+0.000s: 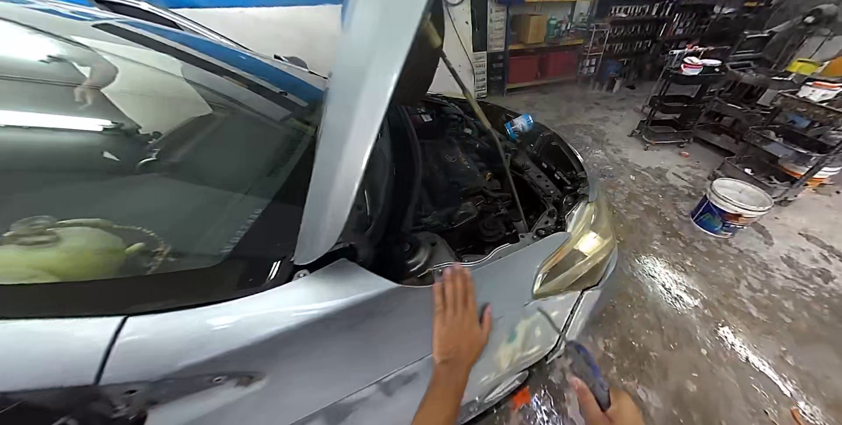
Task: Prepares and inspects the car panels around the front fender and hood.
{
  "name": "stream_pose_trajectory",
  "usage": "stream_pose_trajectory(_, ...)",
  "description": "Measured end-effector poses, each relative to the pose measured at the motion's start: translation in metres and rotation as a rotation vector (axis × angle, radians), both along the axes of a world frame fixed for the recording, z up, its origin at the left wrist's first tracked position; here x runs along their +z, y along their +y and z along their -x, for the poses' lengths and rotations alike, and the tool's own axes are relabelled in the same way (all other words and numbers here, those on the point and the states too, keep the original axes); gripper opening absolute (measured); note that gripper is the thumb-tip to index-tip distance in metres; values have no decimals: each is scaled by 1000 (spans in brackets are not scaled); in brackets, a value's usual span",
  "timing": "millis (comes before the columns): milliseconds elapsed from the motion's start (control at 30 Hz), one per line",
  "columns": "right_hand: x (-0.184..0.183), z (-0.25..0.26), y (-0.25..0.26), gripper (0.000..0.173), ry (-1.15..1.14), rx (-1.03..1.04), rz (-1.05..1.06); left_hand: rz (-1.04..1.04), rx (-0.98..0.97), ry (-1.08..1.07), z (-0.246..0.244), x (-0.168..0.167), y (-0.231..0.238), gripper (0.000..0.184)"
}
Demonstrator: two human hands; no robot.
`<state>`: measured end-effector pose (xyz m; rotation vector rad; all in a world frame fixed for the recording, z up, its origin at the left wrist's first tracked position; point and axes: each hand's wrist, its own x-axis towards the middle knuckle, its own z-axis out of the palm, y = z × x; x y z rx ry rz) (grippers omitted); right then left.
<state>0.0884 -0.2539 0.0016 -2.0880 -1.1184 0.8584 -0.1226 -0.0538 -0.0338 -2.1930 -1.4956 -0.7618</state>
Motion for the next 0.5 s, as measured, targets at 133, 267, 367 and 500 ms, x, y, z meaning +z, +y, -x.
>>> stream_pose_trajectory(133,13,-64,40,66,-124,-128,27,314,-344,85,-90,-10,15,84)
stream_pose_trajectory(267,47,-56,78,64,-111,-18,96,501,-383,238,-107,15,35,80)
stream_pose_trajectory(367,89,9,84,65,-70,220,175,385,-471,223,-45,23,40,70)
stream_pose_trajectory(500,128,93,95,69,-49,414,166,160,-462,330,83,47,29,64)
